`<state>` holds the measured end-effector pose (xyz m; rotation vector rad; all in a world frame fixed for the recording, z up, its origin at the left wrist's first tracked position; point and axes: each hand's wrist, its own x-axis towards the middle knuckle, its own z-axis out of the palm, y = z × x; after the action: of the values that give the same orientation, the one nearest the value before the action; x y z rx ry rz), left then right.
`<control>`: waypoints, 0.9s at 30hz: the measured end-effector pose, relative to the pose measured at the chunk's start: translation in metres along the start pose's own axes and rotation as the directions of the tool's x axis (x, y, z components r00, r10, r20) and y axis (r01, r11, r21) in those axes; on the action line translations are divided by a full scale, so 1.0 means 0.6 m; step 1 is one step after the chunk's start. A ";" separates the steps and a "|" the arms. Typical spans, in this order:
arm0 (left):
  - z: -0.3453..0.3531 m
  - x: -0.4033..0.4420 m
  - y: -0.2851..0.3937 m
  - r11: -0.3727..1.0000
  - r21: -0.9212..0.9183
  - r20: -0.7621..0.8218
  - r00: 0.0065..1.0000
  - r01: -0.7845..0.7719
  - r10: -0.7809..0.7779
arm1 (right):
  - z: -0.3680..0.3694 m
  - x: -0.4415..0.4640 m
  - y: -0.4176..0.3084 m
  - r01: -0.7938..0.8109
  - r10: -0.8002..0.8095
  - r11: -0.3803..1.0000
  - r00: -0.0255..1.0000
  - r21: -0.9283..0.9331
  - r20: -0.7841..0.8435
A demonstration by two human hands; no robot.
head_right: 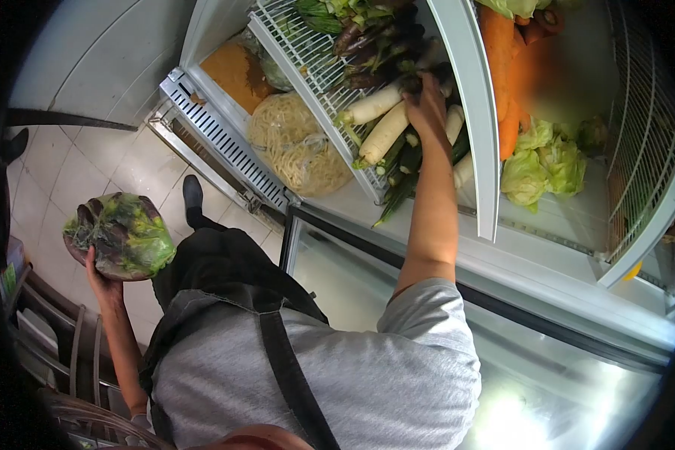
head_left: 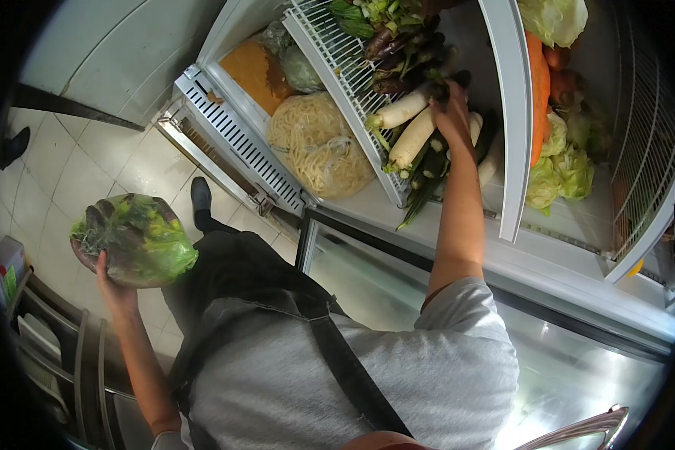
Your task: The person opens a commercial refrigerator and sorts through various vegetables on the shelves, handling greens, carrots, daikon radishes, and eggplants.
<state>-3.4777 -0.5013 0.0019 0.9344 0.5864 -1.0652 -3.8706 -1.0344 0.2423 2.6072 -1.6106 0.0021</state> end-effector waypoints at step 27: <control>-0.001 -0.012 -0.025 0.998 0.056 -0.046 0.998 0.040 -0.038 | -0.051 -0.079 -0.023 -0.554 0.562 0.819 0.827 0.148 -0.018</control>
<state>-3.4942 -0.4999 0.0018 1.0015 0.6163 -1.1030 -3.8782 -0.9841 0.2702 2.0785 -2.3593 0.2317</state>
